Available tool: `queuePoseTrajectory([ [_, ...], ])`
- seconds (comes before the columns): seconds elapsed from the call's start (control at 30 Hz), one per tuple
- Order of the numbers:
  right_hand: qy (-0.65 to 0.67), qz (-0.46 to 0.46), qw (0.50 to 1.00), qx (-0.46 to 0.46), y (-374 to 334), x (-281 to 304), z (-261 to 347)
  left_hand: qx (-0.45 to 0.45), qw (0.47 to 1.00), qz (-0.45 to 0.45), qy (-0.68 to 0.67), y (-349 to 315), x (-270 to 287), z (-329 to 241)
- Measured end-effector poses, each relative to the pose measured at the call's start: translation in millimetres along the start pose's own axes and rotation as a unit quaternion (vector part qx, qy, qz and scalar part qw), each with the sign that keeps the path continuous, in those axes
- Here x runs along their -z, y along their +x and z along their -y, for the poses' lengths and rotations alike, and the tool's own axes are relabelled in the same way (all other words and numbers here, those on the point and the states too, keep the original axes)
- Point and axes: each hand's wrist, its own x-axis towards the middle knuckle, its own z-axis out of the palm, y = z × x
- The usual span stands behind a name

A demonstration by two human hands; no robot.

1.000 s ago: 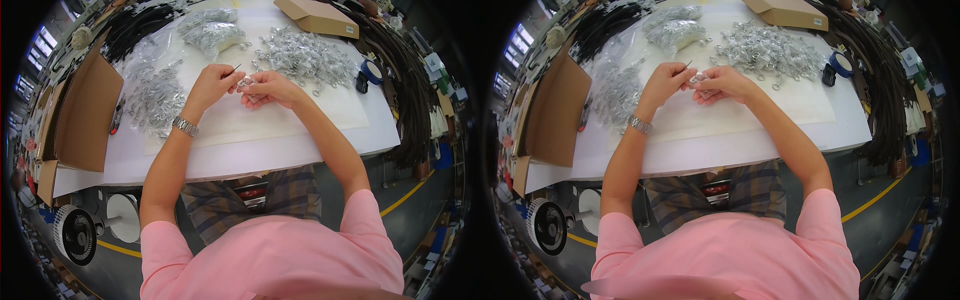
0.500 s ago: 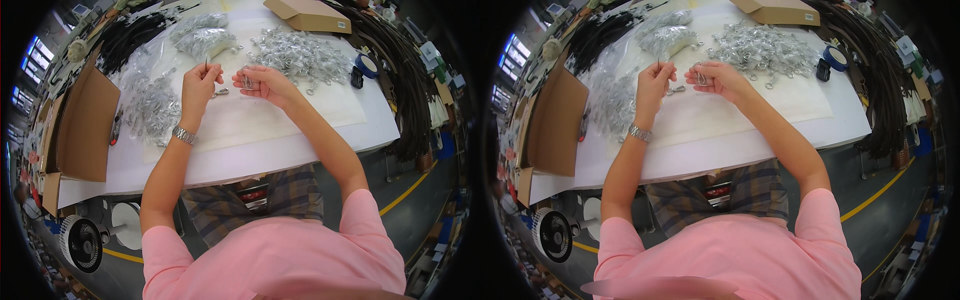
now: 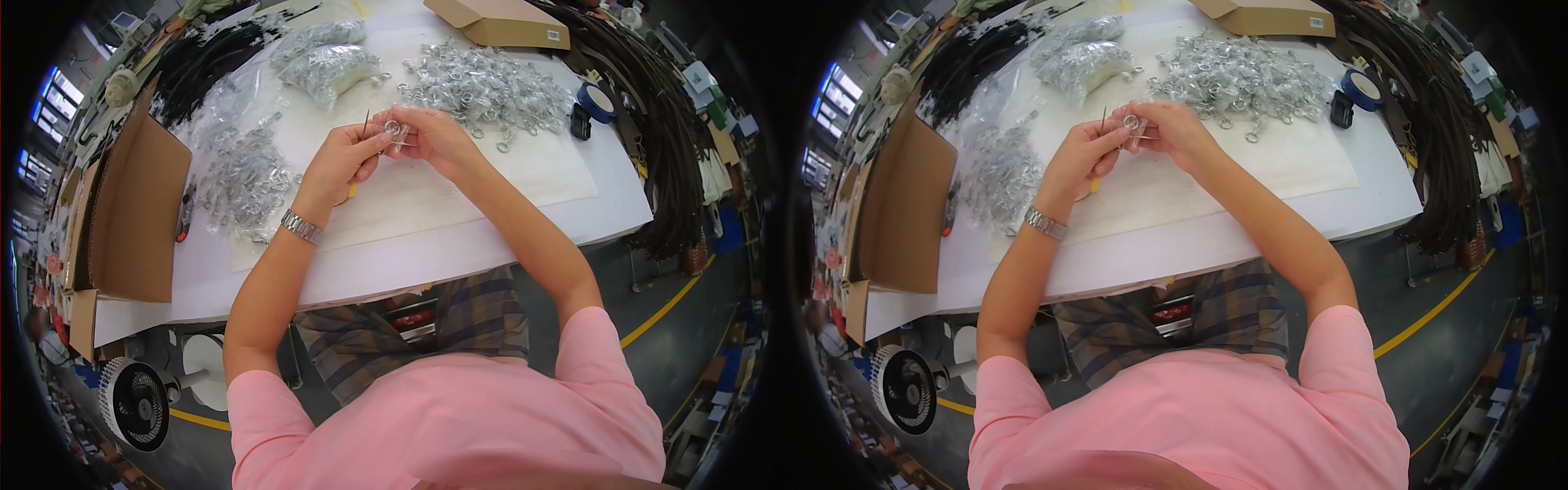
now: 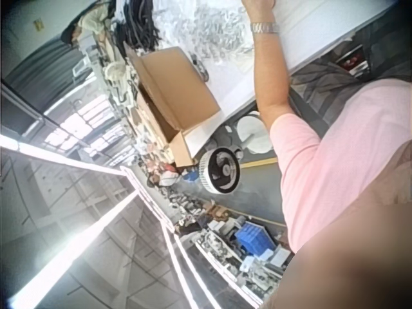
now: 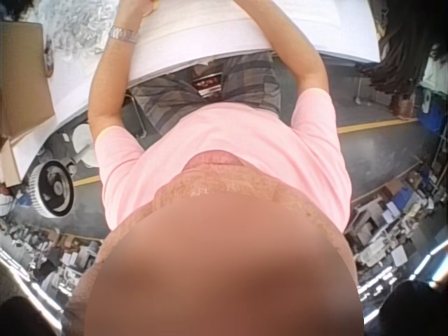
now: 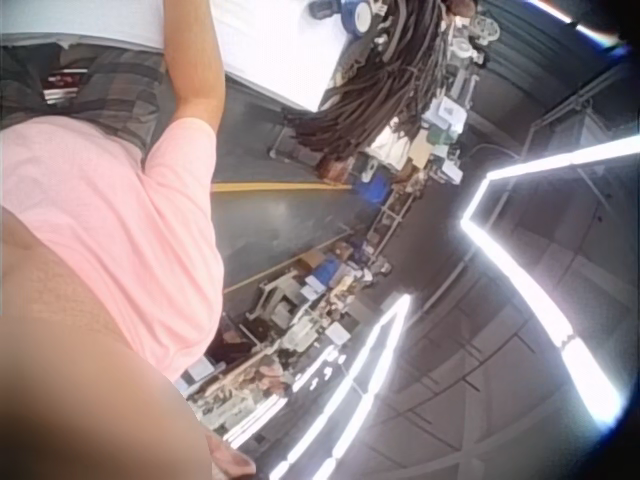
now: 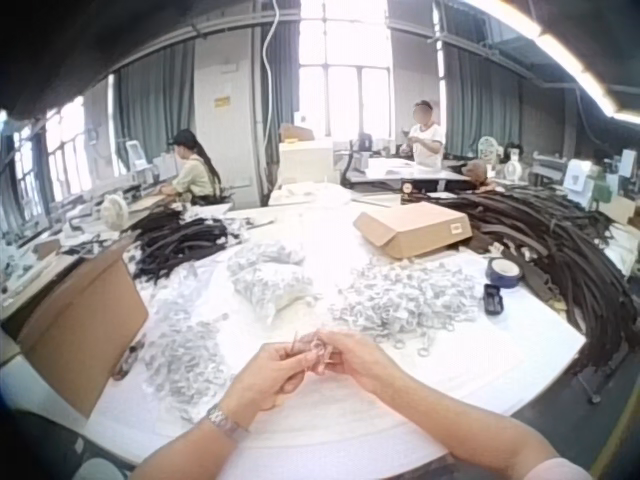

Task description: The recorder is assembling small metal keychain rings by attaching a connector piece using a thin tool.

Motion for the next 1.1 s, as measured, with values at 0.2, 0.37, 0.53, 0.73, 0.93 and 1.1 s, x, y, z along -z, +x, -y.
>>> queuePoseTrajectory([
  [0.2,0.075,-0.037,0.997,0.005,-2,-12,1,0.018,1.000,0.003,0.011,-4,1,-2],
  [0.37,-0.017,-0.048,0.999,0.019,0,-1,-5,-0.010,0.999,-0.006,0.035,-4,-1,-4],
  [0.53,0.078,-0.089,0.993,0.029,1,0,0,-0.004,0.996,-0.055,0.069,-4,0,-5],
  [0.73,0.086,-0.104,0.990,0.028,0,-1,1,-0.025,0.992,-0.109,0.059,-6,-6,-11],
  [0.93,0.071,-0.105,0.991,0.032,0,-1,-2,-0.085,0.986,-0.136,0.040,-8,-12,-10],
  [1.1,0.068,-0.110,0.991,0.029,-2,-9,-4,-0.110,0.981,-0.149,0.062,-9,-10,-8],
])
